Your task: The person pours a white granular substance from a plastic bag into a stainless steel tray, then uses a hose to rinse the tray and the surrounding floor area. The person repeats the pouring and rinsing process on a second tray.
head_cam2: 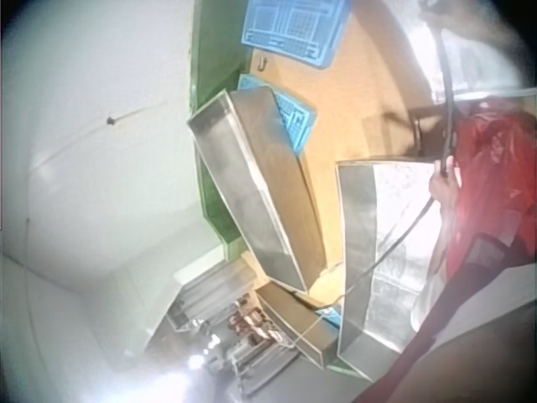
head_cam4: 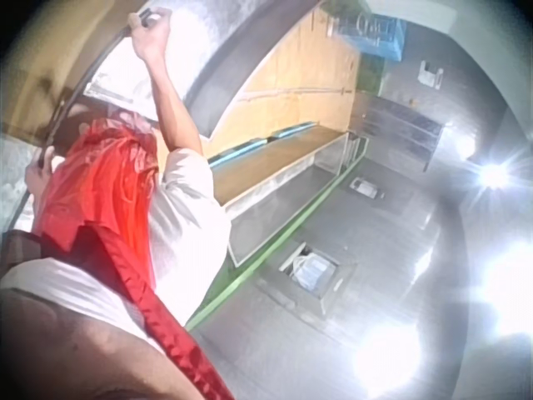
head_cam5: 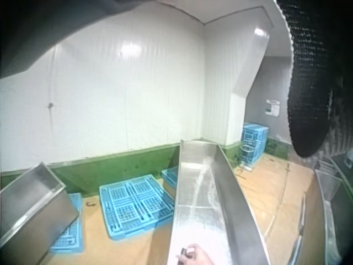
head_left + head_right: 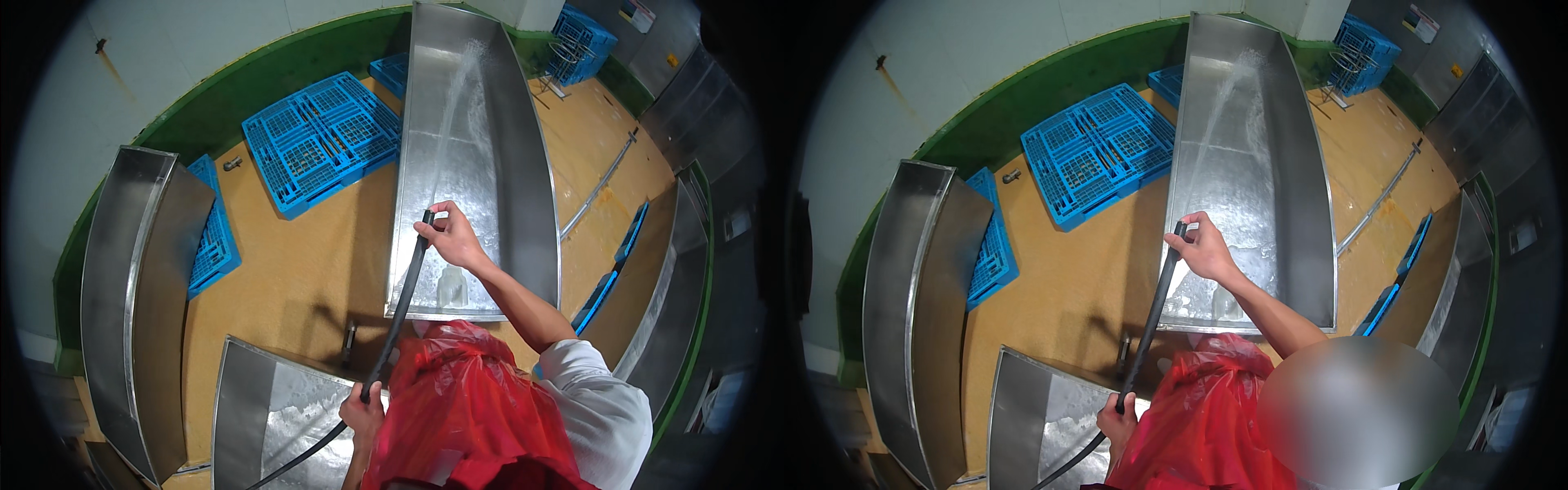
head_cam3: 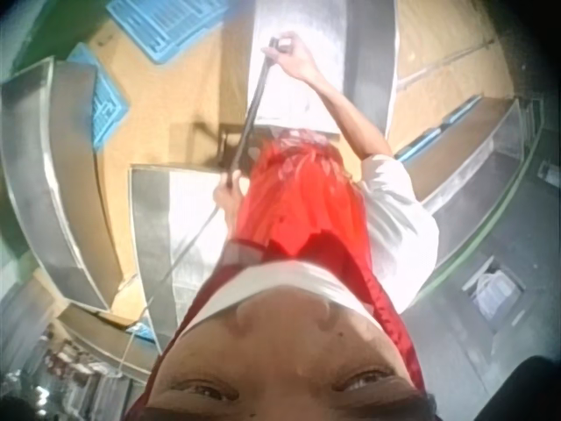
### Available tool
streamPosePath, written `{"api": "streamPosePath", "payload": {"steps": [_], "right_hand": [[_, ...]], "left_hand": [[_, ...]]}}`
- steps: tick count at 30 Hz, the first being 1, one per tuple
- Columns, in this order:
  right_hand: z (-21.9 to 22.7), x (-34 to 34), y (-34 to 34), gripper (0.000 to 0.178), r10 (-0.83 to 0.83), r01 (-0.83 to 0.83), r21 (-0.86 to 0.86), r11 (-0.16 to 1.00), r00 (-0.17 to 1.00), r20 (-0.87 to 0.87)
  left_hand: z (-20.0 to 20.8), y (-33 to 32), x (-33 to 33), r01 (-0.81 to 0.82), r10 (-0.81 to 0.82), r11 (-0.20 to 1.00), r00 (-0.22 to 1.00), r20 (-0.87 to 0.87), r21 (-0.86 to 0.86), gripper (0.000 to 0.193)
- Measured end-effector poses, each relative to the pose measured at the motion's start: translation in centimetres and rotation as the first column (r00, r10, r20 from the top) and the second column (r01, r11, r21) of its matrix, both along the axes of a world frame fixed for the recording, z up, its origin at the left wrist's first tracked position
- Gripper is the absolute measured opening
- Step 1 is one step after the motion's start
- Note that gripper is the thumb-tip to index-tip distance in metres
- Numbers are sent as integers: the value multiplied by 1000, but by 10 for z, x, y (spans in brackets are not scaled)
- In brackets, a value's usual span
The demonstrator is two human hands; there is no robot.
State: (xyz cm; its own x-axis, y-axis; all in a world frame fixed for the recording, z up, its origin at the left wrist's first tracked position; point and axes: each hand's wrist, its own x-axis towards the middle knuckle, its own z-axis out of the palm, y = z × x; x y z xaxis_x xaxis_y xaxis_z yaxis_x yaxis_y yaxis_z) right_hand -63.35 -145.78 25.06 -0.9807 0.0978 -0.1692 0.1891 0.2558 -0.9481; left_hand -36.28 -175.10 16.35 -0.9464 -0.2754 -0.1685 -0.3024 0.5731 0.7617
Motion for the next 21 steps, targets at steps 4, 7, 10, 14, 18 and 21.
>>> {"api": "streamPosePath", "payload": {"steps": [4,7,10,14,18,21], "right_hand": [[11,-6,-11,49,24,-24,0,1000,1000,-9],[18,-8,-17,49,40,-41,-8,999,999,-19],[15,-11,-17,49,47,-47,7,999,999,-27],[17,-9,-20,48,33,-34,-23,999,999,-28],[14,-5,-15,51,16,-17,-24,1000,999,-39],[1,-4,-10,55,0,-3,-58,998,998,-64]], "left_hand": [[6,0,-1,-23,24,1000,999,26,-20,38],[5,-1,-1,-40,41,998,999,17,-38,40],[6,-1,-2,-46,46,998,999,10,-34,41],[3,-2,-1,-53,52,998,999,-6,-40,43],[8,-1,-3,-41,42,998,999,2,-53,43],[8,-1,-3,-36,36,998,999,13,-51,43]]}}
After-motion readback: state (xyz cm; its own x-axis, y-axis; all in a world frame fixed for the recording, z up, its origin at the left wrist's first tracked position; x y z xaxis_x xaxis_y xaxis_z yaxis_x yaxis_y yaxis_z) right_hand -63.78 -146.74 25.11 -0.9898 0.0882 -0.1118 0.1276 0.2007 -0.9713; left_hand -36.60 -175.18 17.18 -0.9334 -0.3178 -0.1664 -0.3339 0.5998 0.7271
